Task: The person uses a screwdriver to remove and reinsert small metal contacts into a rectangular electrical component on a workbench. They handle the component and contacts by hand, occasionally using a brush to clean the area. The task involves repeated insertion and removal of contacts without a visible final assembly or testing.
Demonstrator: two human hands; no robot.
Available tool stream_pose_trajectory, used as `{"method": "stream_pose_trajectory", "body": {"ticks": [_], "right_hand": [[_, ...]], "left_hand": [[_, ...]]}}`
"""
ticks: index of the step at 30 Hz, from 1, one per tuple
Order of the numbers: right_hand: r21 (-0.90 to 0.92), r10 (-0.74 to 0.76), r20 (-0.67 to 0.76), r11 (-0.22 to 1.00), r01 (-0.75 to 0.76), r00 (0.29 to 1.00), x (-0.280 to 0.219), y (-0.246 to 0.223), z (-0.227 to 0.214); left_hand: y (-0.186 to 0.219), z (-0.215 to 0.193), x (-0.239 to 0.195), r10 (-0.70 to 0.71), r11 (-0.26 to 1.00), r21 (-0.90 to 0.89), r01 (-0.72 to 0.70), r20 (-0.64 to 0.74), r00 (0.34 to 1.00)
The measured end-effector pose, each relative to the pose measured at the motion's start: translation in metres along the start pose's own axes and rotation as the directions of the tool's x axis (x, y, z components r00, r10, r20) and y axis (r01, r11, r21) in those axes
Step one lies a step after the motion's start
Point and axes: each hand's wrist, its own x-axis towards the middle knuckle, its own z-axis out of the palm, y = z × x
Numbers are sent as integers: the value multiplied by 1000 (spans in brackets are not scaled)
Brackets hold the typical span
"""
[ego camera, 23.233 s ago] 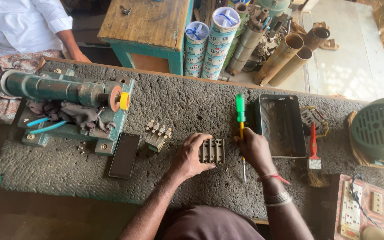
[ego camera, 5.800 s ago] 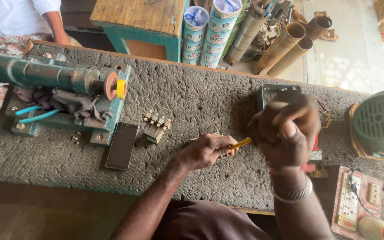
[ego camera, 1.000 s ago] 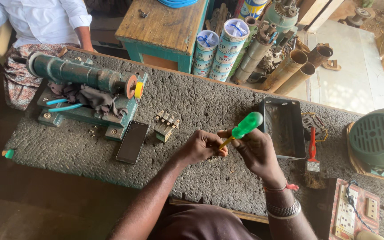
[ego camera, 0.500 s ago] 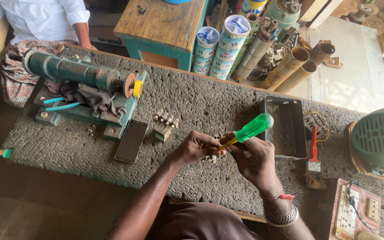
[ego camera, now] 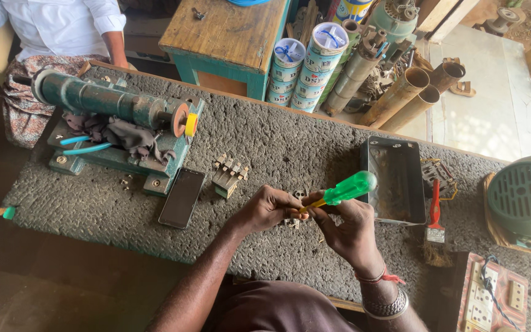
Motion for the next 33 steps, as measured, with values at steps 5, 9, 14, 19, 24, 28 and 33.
{"method": "stream_pose_trajectory", "body": {"ticks": [5, 9, 14, 19, 24, 28, 33], "right_hand": [[-43, 4, 77, 999, -1, 997, 5, -3, -3], [178, -101, 62, 980, 88, 993, 21, -26, -6], [397, -145, -188, 893, 210, 971, 32, -76, -18], [-58, -218, -286, 976, 210, 933, 45, -86, 3], [548, -109, -276, 799, 250, 955, 44, -57, 11], [968, -582, 242, 198, -154, 776, 79, -15, -14], [945, -671, 324, 200, -258, 667, 109, 13, -15]], "left_hand": [[-5, -2, -3, -5, 1000, 18, 4, 47, 999], [-6, -4, -3, 39, 999, -19, -38, 58, 998], [-8, -2, -1, 124, 992, -19, -123, 88, 988], [-4, -3, -1, 132, 991, -3, -132, 85, 988], [-1, 1, -9, 140, 988, 54, -143, 56, 989], [4, 0, -4, 101, 991, 77, -108, 85, 991], [4, -1, -11, 67, 998, -28, -65, 88, 994]]}}
